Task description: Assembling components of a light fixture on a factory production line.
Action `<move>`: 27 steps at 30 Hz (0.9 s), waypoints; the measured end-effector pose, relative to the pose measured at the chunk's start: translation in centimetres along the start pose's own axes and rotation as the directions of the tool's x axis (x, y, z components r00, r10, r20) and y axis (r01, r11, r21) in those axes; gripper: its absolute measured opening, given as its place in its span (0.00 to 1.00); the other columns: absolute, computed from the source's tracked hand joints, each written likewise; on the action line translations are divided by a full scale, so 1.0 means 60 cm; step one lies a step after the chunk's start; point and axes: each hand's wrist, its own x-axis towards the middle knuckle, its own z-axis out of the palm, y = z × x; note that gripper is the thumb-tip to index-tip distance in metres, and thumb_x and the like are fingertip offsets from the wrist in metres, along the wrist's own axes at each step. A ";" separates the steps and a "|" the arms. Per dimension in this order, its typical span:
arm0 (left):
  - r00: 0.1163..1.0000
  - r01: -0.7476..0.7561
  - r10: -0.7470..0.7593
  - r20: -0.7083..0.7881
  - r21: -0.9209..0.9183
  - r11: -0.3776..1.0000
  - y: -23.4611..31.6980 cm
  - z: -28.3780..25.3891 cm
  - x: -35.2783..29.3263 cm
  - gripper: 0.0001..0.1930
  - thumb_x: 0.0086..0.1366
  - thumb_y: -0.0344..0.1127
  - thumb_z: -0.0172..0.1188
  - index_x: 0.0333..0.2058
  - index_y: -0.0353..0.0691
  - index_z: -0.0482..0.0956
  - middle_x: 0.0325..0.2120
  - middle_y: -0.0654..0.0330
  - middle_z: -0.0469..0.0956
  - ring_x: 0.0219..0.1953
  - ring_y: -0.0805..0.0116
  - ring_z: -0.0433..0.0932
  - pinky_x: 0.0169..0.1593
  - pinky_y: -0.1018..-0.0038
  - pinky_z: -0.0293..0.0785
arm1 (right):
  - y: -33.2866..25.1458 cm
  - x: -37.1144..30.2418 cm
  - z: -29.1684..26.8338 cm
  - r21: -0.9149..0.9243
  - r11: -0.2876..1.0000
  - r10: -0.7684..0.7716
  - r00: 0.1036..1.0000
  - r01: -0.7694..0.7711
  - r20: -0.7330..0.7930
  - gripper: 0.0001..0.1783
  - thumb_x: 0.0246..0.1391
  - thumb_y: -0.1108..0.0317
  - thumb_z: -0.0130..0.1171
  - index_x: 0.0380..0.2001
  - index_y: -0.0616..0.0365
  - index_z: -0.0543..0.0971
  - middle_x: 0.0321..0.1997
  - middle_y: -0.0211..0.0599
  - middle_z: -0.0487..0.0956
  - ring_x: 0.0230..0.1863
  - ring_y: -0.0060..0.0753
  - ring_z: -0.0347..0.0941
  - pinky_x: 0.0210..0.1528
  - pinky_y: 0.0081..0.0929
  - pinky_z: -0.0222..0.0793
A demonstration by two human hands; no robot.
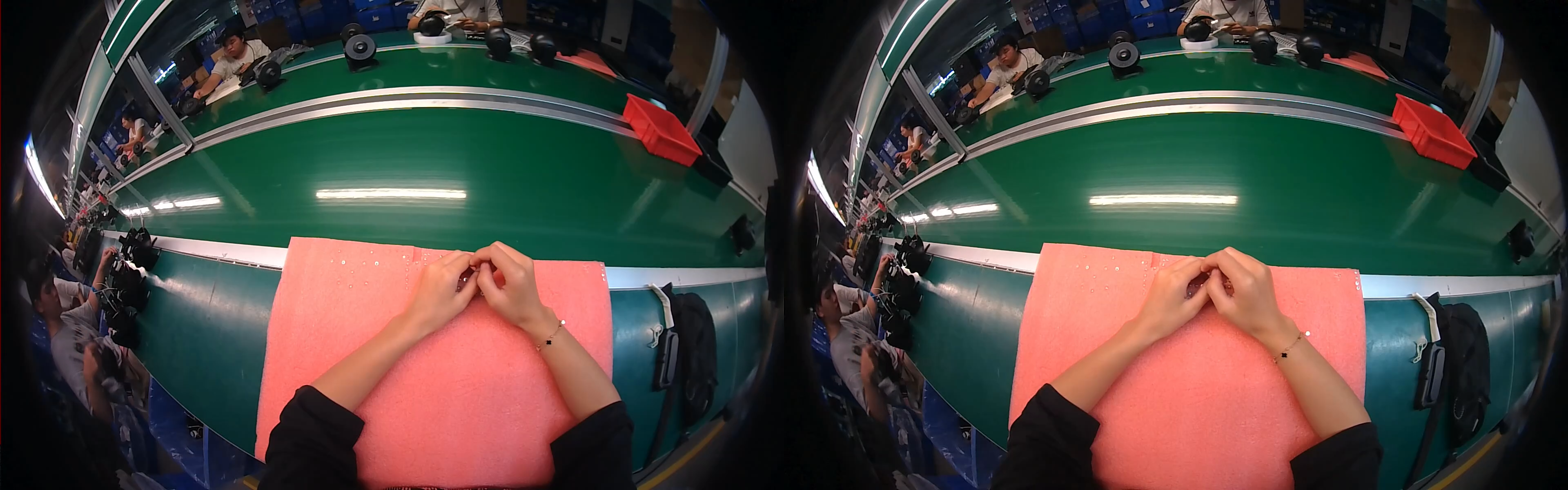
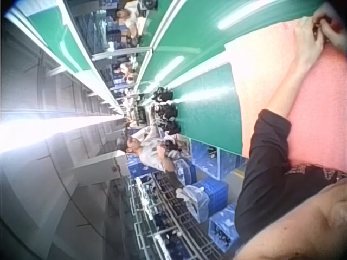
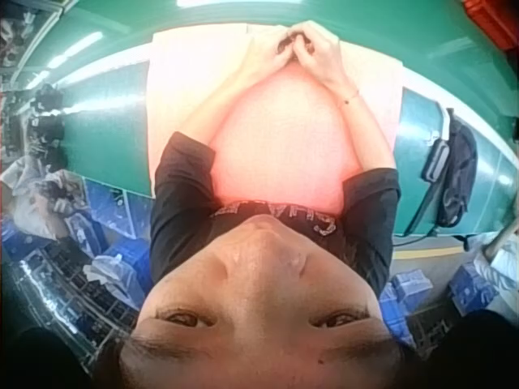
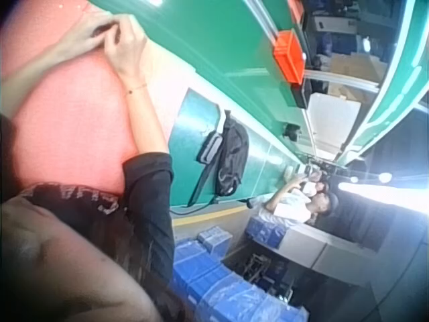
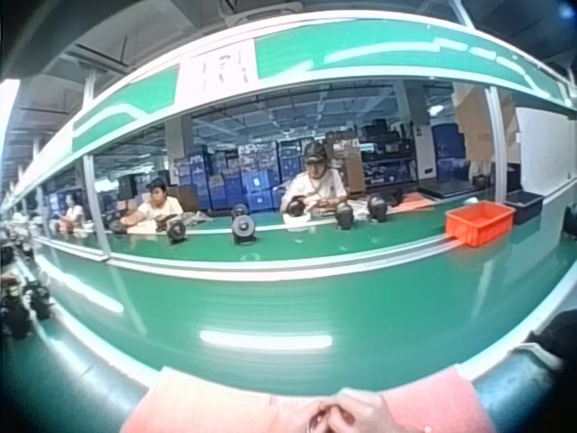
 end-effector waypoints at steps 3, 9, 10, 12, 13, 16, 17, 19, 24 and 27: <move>1.000 -0.018 0.018 0.000 0.010 1.000 0.000 0.000 0.001 0.08 0.55 0.25 0.57 0.35 0.31 0.75 0.30 0.49 0.75 0.31 0.50 0.76 0.34 0.63 0.73 | 0.001 0.001 0.001 -0.012 1.000 0.016 1.000 -0.017 -0.011 0.05 0.45 0.83 0.51 0.26 0.62 0.74 0.25 0.38 0.75 0.23 0.34 0.73 0.25 0.27 0.69; 1.000 -0.004 0.004 0.011 0.021 1.000 -0.001 0.000 0.001 0.07 0.55 0.26 0.57 0.34 0.30 0.75 0.29 0.48 0.75 0.31 0.50 0.76 0.33 0.63 0.73 | 0.000 0.001 0.001 -0.007 0.999 0.041 0.999 -0.041 0.012 0.05 0.45 0.83 0.51 0.26 0.63 0.74 0.24 0.38 0.75 0.23 0.34 0.73 0.24 0.27 0.68; 1.000 0.002 -0.002 0.015 0.026 1.000 -0.001 -0.001 0.001 0.07 0.55 0.26 0.57 0.34 0.30 0.75 0.29 0.48 0.75 0.31 0.50 0.76 0.33 0.63 0.73 | 0.000 0.001 0.001 -0.006 0.999 0.041 0.999 -0.041 0.013 0.05 0.45 0.83 0.51 0.26 0.63 0.74 0.24 0.38 0.75 0.22 0.34 0.72 0.24 0.27 0.68; 1.000 0.008 -0.008 0.019 0.029 1.000 -0.001 0.000 0.000 0.07 0.56 0.26 0.56 0.34 0.30 0.75 0.30 0.48 0.75 0.31 0.50 0.76 0.34 0.63 0.73 | -0.001 0.002 0.000 -0.006 0.999 0.041 0.999 -0.041 0.015 0.05 0.45 0.83 0.51 0.26 0.63 0.74 0.24 0.38 0.75 0.22 0.34 0.72 0.24 0.26 0.68; 1.000 -0.001 0.001 0.009 0.024 1.000 -0.002 0.000 0.000 0.07 0.56 0.25 0.56 0.34 0.30 0.75 0.30 0.48 0.75 0.31 0.50 0.76 0.34 0.63 0.73 | -0.001 0.002 0.000 -0.006 0.999 0.046 0.999 -0.046 0.016 0.05 0.45 0.82 0.51 0.26 0.63 0.74 0.24 0.38 0.74 0.22 0.33 0.72 0.23 0.26 0.68; 1.000 -0.022 0.023 -0.009 0.015 1.000 -0.003 0.001 0.000 0.07 0.56 0.25 0.56 0.35 0.31 0.75 0.30 0.48 0.75 0.32 0.49 0.76 0.35 0.62 0.74 | 0.000 0.002 -0.001 -0.006 0.999 0.043 0.999 -0.043 0.017 0.04 0.45 0.82 0.52 0.26 0.63 0.74 0.24 0.38 0.74 0.22 0.32 0.71 0.23 0.25 0.67; 0.999 -0.036 0.036 -0.017 0.012 0.999 -0.004 0.001 0.000 0.07 0.56 0.24 0.55 0.35 0.31 0.75 0.30 0.48 0.75 0.32 0.49 0.76 0.35 0.62 0.74 | 0.000 0.002 -0.001 -0.006 0.999 0.036 0.999 -0.036 0.016 0.04 0.45 0.82 0.52 0.26 0.63 0.74 0.24 0.38 0.74 0.21 0.32 0.71 0.23 0.25 0.67; 0.999 -0.045 0.045 -0.018 0.014 0.999 -0.003 0.000 0.000 0.07 0.56 0.24 0.55 0.35 0.32 0.75 0.30 0.47 0.75 0.32 0.49 0.76 0.35 0.62 0.74 | -0.001 0.002 -0.001 -0.005 0.999 0.034 0.999 -0.033 0.016 0.04 0.45 0.82 0.52 0.26 0.63 0.74 0.24 0.38 0.74 0.22 0.32 0.71 0.23 0.25 0.67; 0.998 -0.062 0.063 -0.019 0.016 0.998 -0.004 -0.001 0.000 0.07 0.57 0.23 0.55 0.35 0.32 0.75 0.31 0.47 0.75 0.32 0.48 0.76 0.36 0.62 0.74 | -0.001 0.002 -0.001 0.000 1.000 0.027 1.000 -0.027 0.014 0.04 0.45 0.82 0.52 0.26 0.63 0.74 0.25 0.38 0.74 0.22 0.32 0.72 0.24 0.25 0.68; 0.999 -0.037 0.037 0.004 0.014 0.999 -0.003 -0.002 0.000 0.07 0.57 0.23 0.55 0.36 0.32 0.75 0.31 0.47 0.75 0.33 0.48 0.76 0.36 0.62 0.73 | 0.000 0.002 -0.001 0.008 1.000 0.027 1.000 -0.027 0.014 0.05 0.45 0.83 0.51 0.26 0.63 0.73 0.25 0.38 0.74 0.22 0.32 0.72 0.24 0.25 0.68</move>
